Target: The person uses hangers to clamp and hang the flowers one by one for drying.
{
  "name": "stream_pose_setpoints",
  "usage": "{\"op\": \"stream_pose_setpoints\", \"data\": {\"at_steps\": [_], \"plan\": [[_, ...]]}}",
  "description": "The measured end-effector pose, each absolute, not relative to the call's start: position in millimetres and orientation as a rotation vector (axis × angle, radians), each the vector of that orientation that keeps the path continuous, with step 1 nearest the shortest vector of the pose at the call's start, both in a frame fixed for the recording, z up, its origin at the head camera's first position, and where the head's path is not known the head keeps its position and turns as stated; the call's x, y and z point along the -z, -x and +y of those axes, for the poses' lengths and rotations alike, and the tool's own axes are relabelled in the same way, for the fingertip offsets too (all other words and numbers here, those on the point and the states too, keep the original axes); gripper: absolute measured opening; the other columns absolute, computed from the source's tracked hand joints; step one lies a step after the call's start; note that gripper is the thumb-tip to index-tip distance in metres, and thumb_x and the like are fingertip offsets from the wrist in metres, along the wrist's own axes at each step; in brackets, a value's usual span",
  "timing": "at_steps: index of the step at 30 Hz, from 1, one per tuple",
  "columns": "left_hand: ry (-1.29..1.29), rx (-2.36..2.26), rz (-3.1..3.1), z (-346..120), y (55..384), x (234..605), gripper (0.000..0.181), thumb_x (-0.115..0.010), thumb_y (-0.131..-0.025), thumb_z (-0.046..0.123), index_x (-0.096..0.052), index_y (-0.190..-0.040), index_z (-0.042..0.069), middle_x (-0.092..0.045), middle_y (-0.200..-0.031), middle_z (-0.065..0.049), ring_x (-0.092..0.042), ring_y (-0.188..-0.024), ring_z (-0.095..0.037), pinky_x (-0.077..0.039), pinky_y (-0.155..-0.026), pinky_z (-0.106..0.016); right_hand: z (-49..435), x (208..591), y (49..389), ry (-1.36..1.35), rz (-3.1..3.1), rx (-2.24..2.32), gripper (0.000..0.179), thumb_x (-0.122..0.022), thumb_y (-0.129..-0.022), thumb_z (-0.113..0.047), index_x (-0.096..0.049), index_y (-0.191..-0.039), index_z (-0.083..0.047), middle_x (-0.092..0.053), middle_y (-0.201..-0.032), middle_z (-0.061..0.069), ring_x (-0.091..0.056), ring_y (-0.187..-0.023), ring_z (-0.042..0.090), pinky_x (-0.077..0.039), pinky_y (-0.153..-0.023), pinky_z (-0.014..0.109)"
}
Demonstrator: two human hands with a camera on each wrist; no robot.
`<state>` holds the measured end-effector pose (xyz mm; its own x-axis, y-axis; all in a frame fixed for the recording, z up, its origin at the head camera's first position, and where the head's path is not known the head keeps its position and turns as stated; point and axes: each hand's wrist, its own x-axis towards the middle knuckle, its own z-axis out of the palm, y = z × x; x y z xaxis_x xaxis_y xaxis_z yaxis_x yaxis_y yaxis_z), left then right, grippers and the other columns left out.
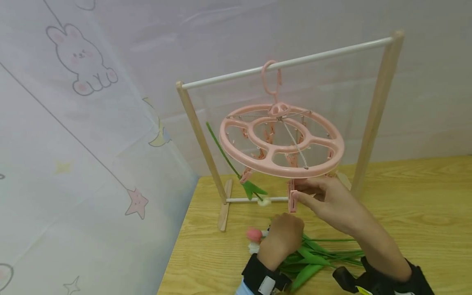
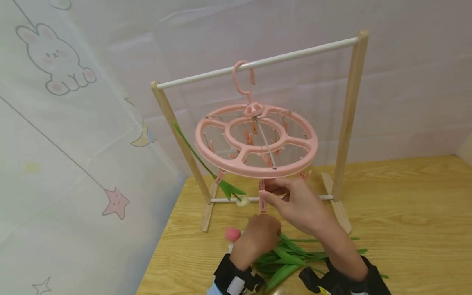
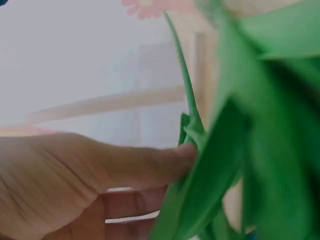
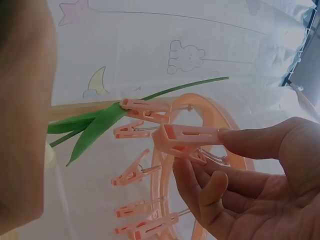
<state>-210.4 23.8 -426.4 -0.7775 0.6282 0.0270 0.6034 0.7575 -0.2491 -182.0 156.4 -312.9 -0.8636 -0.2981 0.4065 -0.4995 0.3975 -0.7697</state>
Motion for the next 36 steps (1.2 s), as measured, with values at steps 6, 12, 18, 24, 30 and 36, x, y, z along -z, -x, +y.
{"op": "stream_pose_setpoints", "data": {"at_steps": [6, 12, 18, 24, 30, 36], "plan": [[1.065, 0.026, -2.977, -3, 213, 398, 0.019, -0.069, -0.083, 0.02, -0.066, -0.066, 0.027, -0.053, -0.06, 0.014, -0.044, -0.053, 0.0, -0.037, -0.049, -0.017, 160, 311, 183, -0.729, -2.426, -1.396, 0.022, -0.064, -0.087, -0.012, -0.067, -0.108, -0.005, -0.067, -0.1, 0.006, -0.063, -0.087, 0.011, -0.055, -0.07, 0.029], [1.085, 0.198, -2.992, -30, 210, 374, 0.008, -0.069, -0.084, 0.02, -0.072, -0.089, 0.025, -0.065, -0.085, 0.015, -0.056, -0.074, 0.0, -0.046, -0.063, -0.017, 165, 308, 182, -0.764, -2.434, -1.358, 0.014, -0.062, -0.089, -0.013, -0.068, -0.102, -0.011, -0.067, -0.095, -0.001, -0.063, -0.084, 0.009, -0.055, -0.071, 0.03], [1.047, 0.304, -3.063, -46, 207, 363, 0.011, -0.067, -0.086, 0.019, -0.073, -0.091, 0.026, -0.065, -0.088, 0.014, -0.057, -0.079, -0.002, -0.047, -0.066, -0.019, 168, 305, 179, -0.762, -2.443, -1.345, 0.011, -0.062, -0.089, -0.014, -0.068, -0.099, -0.014, -0.066, -0.092, -0.005, -0.063, -0.083, 0.008, -0.055, -0.069, 0.029], [1.008, 0.378, -3.112, -54, 204, 357, 0.012, -0.068, -0.084, 0.017, -0.074, -0.091, 0.024, -0.066, -0.087, 0.012, -0.057, -0.076, -0.004, -0.047, -0.064, -0.02, 170, 304, 173, -0.675, -2.482, -1.253, 0.013, -0.065, -0.088, -0.018, -0.068, -0.1, -0.016, -0.066, -0.094, -0.006, -0.062, -0.084, 0.007, -0.054, -0.065, 0.028], [1.017, 0.537, -3.127, -66, 207, 357, 0.009, -0.07, -0.083, 0.018, -0.074, -0.087, 0.026, -0.066, -0.094, 0.014, -0.056, -0.079, -0.004, -0.047, -0.065, -0.019, 177, 303, 171, -0.657, -2.492, -1.264, 0.019, -0.063, -0.089, -0.019, -0.068, -0.106, -0.012, -0.066, -0.101, 0.0, -0.062, -0.082, 0.008, -0.054, -0.064, 0.027], [1.095, 0.674, -3.082, -82, 212, 355, 0.011, -0.07, -0.082, 0.021, -0.074, -0.091, 0.026, -0.066, -0.097, 0.015, -0.058, -0.077, 0.0, -0.047, -0.074, -0.017, 183, 301, 172, -0.649, -2.529, -1.364, 0.027, -0.061, -0.091, -0.021, -0.066, -0.113, -0.006, -0.066, -0.106, 0.005, -0.063, -0.085, 0.01, -0.054, -0.064, 0.027]]}}
